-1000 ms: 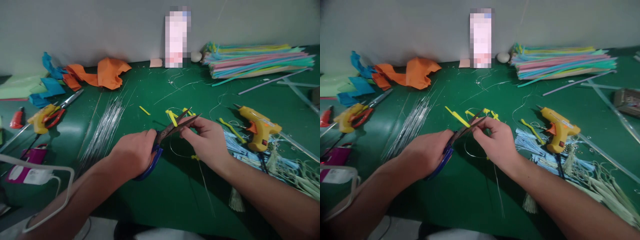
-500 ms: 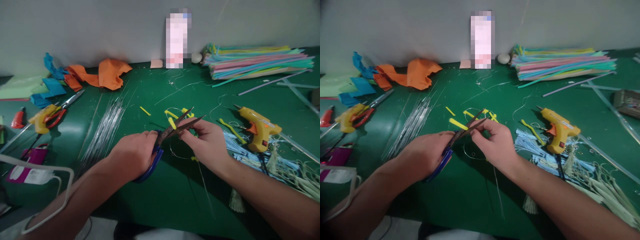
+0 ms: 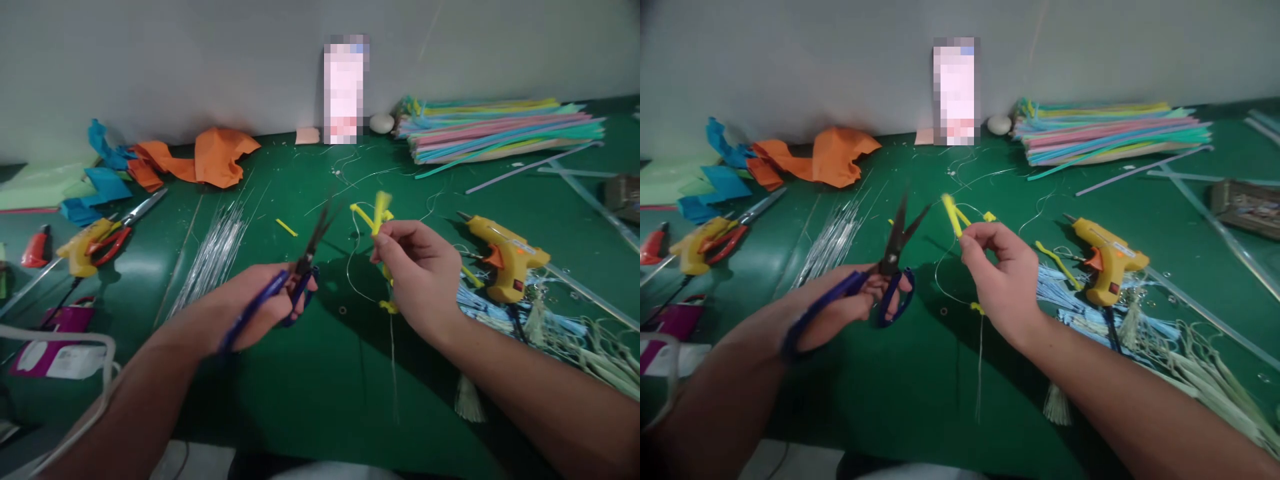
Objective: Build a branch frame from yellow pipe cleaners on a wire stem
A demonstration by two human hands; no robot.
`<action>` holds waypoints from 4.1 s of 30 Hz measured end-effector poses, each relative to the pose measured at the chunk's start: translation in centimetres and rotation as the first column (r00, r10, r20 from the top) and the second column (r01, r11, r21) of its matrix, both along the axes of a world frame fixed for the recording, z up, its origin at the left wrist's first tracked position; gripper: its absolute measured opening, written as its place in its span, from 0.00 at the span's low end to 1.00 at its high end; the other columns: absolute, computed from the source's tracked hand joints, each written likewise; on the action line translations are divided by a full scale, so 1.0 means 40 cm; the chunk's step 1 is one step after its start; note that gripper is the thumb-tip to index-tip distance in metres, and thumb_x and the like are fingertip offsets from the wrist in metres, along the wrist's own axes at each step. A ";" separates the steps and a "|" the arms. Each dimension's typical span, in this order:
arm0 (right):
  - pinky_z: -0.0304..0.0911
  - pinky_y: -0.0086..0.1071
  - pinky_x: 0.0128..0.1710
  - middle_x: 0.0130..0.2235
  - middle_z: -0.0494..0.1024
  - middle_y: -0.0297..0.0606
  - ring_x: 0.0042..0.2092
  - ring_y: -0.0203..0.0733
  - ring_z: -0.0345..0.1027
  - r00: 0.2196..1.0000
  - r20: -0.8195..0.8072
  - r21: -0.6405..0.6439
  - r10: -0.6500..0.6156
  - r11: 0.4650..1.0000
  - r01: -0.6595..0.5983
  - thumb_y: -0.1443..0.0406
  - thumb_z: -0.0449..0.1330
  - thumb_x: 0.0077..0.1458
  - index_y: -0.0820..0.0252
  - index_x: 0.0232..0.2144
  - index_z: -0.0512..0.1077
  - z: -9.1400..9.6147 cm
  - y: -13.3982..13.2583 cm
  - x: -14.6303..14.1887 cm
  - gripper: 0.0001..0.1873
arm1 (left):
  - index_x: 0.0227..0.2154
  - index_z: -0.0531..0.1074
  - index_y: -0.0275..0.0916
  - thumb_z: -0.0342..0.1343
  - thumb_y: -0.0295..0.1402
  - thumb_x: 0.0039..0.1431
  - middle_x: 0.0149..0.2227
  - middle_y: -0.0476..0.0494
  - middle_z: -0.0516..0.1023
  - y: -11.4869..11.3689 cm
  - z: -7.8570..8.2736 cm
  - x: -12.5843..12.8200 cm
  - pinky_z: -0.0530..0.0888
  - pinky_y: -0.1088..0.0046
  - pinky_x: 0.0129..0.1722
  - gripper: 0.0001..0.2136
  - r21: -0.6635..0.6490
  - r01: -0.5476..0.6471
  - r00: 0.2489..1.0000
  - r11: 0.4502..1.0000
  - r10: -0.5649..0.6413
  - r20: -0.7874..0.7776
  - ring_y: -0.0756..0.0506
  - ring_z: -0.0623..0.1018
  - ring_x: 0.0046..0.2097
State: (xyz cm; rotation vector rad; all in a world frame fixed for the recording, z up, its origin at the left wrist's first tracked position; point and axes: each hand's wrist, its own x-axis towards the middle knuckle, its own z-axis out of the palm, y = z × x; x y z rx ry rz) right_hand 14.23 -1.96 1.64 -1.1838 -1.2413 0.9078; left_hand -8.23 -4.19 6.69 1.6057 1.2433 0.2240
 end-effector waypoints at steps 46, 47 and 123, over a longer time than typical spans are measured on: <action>0.67 0.33 0.34 0.28 0.77 0.31 0.31 0.36 0.71 0.939 -0.126 -0.036 0.321 0.944 -0.328 0.63 0.61 0.58 0.56 0.29 0.73 -0.036 -0.003 -0.012 0.05 | 0.32 0.80 0.33 0.54 0.33 0.46 0.17 0.41 0.74 -0.007 -0.103 0.052 0.70 0.70 0.16 0.14 -0.700 0.515 0.566 0.494 0.417 0.711 0.43 0.75 0.18; 0.67 0.33 0.34 0.28 0.78 0.31 0.31 0.36 0.71 0.938 -0.132 -0.036 0.321 0.944 -0.329 0.63 0.61 0.58 0.56 0.30 0.73 -0.034 -0.005 -0.013 0.05 | 0.32 0.80 0.33 0.54 0.33 0.46 0.17 0.41 0.73 -0.007 -0.103 0.052 0.70 0.70 0.16 0.14 -0.698 0.517 0.561 0.496 0.420 0.714 0.43 0.75 0.18; 0.58 0.37 0.33 0.32 0.79 0.40 0.32 0.43 0.70 0.565 0.821 -0.005 0.083 0.991 -0.137 0.65 0.56 0.58 0.58 0.33 0.75 -0.033 0.061 0.036 0.08 | 0.42 0.72 0.35 0.52 0.34 0.53 0.32 0.41 0.78 0.038 -0.007 -0.024 0.74 0.65 0.32 0.15 0.004 -0.200 0.927 0.980 0.188 0.325 0.41 0.79 0.32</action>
